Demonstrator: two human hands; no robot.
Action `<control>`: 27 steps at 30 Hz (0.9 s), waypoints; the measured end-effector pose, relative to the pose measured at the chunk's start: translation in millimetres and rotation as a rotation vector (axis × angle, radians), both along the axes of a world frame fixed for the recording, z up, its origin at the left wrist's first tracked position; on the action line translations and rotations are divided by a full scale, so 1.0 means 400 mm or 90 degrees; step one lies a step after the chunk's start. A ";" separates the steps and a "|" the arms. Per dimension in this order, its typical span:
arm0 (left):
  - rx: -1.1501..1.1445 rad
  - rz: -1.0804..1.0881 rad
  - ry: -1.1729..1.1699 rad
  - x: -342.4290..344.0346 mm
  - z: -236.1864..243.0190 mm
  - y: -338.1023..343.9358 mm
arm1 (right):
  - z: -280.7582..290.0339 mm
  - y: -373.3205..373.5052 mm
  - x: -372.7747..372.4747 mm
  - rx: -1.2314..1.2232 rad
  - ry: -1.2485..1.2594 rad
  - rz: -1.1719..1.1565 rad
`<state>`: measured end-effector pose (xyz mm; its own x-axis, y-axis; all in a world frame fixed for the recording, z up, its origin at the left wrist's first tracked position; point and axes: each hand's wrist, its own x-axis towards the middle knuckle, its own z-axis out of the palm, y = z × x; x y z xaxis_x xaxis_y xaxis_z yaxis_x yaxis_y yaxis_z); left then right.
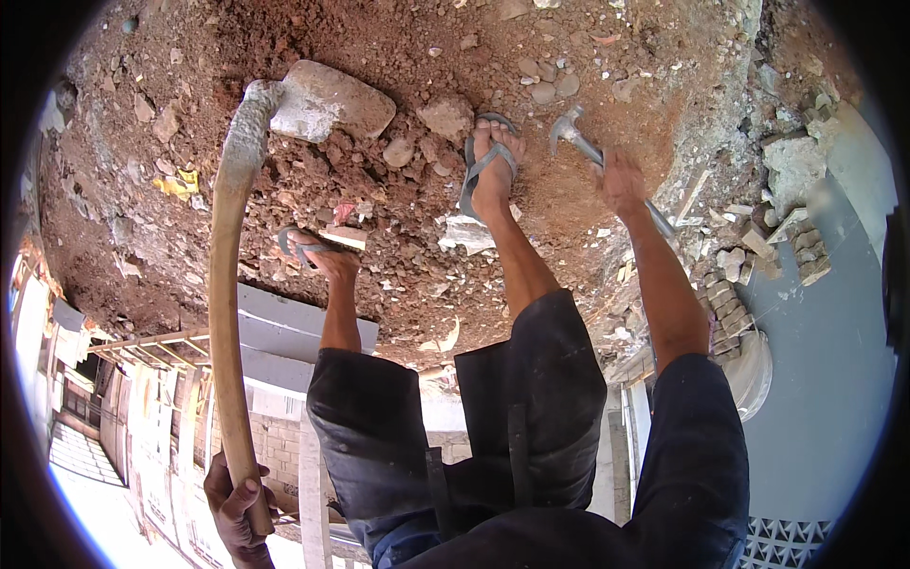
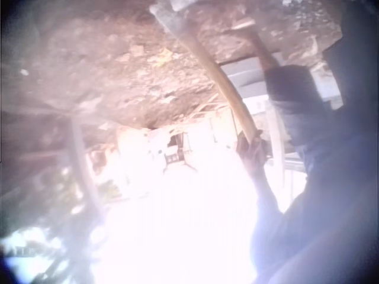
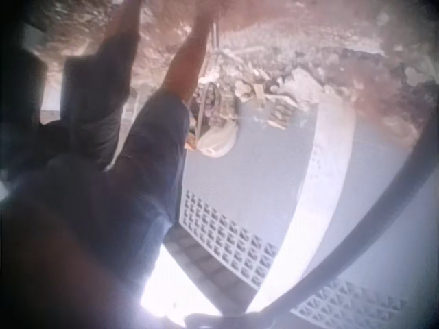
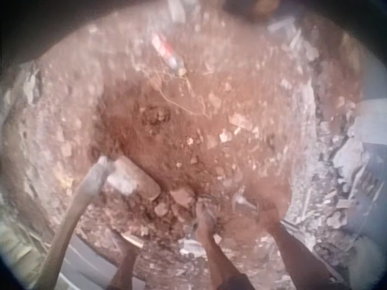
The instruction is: The person walks through a construction site and uses a pickaxe to break up the ground. The person repeatedly strikes the soil to loosen it, working in a small area near scattered debris and wooden frames.
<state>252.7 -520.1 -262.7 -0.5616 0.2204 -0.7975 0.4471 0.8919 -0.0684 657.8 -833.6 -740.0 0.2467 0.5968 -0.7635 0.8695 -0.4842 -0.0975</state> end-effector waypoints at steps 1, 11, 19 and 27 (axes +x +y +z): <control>-0.001 0.000 -0.004 -0.001 0.001 0.006 | 0.025 -0.087 0.008 -0.008 -0.004 -0.010; -0.091 -0.097 -0.086 -0.004 -0.027 -0.134 | 0.240 0.135 -0.330 -0.044 0.492 -0.599; 0.142 -0.401 -0.105 -0.102 -0.122 -0.698 | 0.524 0.514 -0.864 -0.171 0.507 -0.958; 0.234 -0.100 -0.465 -0.108 -0.303 -0.502 | 0.999 0.791 -0.656 0.295 0.748 -0.878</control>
